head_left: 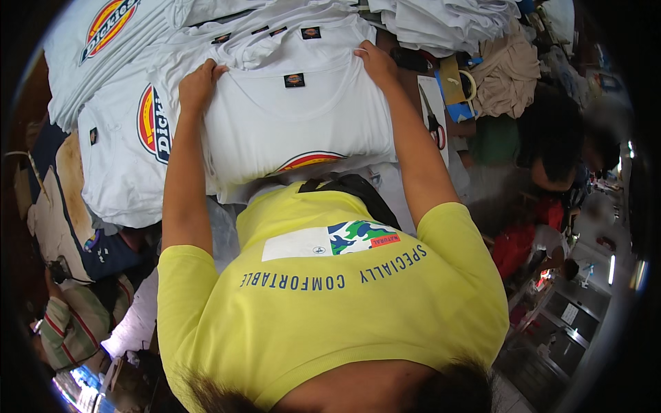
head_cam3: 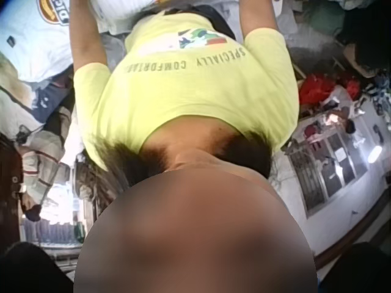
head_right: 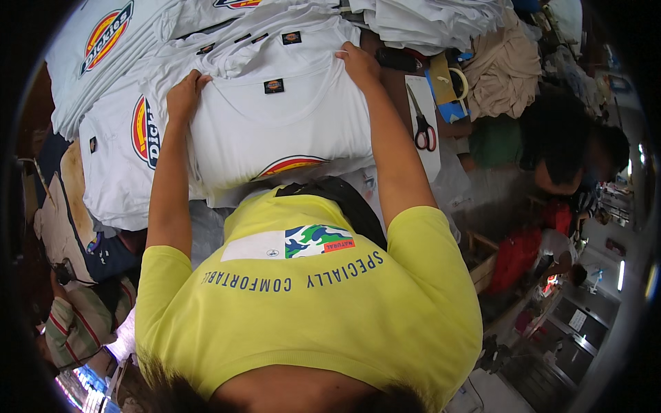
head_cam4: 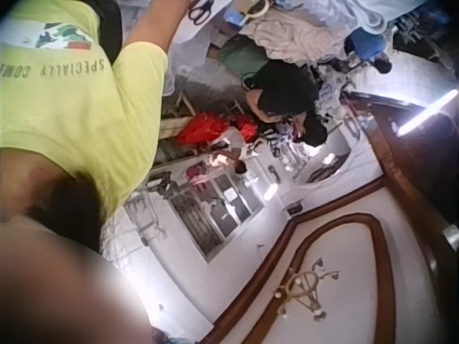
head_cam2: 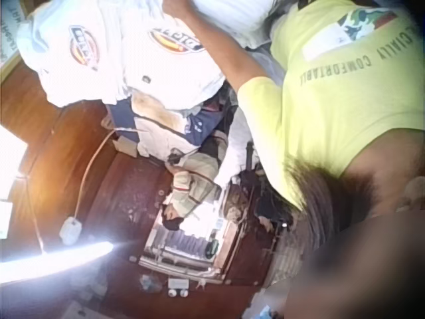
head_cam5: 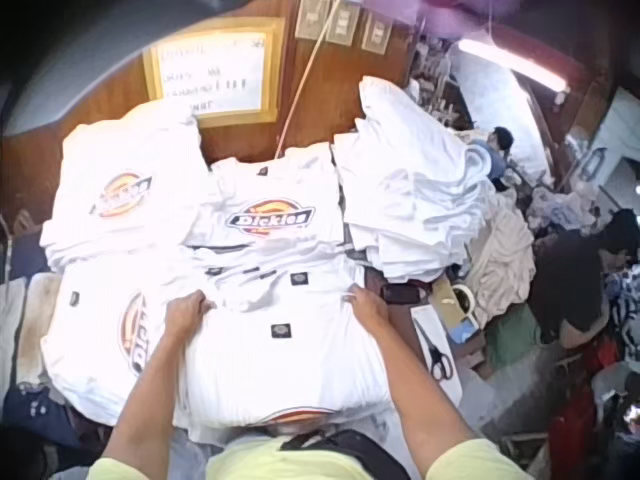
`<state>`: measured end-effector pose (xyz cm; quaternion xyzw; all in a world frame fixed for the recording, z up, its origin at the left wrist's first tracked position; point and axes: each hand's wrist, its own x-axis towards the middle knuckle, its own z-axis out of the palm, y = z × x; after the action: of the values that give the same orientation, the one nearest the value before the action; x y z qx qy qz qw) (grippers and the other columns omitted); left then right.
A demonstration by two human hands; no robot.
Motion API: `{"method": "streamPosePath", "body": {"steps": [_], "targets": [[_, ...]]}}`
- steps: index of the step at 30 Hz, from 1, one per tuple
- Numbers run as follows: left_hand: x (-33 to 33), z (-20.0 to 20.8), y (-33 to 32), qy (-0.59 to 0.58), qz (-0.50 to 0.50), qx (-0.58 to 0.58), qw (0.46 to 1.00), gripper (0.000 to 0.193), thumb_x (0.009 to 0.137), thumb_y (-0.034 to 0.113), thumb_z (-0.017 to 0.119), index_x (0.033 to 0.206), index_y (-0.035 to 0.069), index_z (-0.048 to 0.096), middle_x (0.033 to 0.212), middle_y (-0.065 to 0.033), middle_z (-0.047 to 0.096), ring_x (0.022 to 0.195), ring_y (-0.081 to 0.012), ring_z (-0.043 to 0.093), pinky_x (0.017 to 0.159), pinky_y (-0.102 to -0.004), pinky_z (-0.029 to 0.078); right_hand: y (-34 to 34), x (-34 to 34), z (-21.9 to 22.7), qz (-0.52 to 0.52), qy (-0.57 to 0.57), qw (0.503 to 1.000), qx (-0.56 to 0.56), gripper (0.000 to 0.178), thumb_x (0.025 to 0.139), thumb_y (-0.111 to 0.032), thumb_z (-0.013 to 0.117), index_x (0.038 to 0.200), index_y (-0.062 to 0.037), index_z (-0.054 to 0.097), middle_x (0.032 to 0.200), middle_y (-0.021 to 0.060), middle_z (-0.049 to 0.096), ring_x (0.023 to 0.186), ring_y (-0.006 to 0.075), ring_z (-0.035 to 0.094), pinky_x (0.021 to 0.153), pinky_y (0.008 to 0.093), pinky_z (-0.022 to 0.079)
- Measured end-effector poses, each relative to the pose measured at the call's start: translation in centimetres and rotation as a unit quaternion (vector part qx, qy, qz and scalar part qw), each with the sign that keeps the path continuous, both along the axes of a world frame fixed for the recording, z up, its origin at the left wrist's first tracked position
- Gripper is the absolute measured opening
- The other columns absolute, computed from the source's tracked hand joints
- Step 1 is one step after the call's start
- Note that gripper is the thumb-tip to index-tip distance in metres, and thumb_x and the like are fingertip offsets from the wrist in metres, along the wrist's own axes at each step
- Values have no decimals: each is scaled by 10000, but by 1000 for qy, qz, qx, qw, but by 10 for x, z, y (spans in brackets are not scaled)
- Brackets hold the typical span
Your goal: The person picks up white t-shirts from a pile, smooths them on a table, trims loose threads using shears, and folds them one at a time into a stacked arrangement.
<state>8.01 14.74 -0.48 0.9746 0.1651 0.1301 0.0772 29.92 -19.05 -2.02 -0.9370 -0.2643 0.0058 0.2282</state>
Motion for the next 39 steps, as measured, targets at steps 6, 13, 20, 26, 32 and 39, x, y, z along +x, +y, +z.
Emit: {"method": "streamPosePath", "body": {"steps": [6,13,20,26,32,39], "targets": [[1,4,10,24,-25,-119,992,415,835,464,526,893,55,568,772,-125,637,706,-327,602,609,-397,450,-6,12,-9,14,60,996,63,322,807,-393,602,953,-106,584,870,111,641,819,300,603,720,359,458],[-29,46,17,-9,-76,-291,954,350,817,327,618,978,18,586,787,-139,621,704,-225,594,667,-303,448,-19,15,38,80,24,989,120,322,753,-362,675,868,-66,628,858,114,642,784,240,607,725,304,452],[-146,177,-66,-42,-99,-232,967,257,708,138,699,858,-21,565,568,-93,438,459,-150,380,459,-272,331,-104,-71,170,159,131,955,213,186,760,-162,653,816,9,608,773,58,614,739,123,561,689,248,430],[-187,226,-89,-16,-81,-210,974,237,692,152,715,808,-4,580,614,-68,541,506,-138,497,489,-243,377,-153,-79,222,234,128,930,255,262,735,-238,678,782,8,602,775,62,607,714,135,563,666,258,436],[-64,74,4,-51,23,-205,977,351,811,352,612,949,30,602,824,-161,635,755,-284,611,672,-317,457,3,27,78,196,89,963,161,266,764,-283,668,832,-29,626,784,88,639,751,188,592,711,280,441],[-24,6,-7,-52,132,-75,987,235,788,295,617,904,92,601,851,-118,628,761,-311,597,650,-407,452,36,13,5,54,-67,995,55,253,776,-325,644,959,-151,631,934,93,636,941,285,575,793,413,429]]}}
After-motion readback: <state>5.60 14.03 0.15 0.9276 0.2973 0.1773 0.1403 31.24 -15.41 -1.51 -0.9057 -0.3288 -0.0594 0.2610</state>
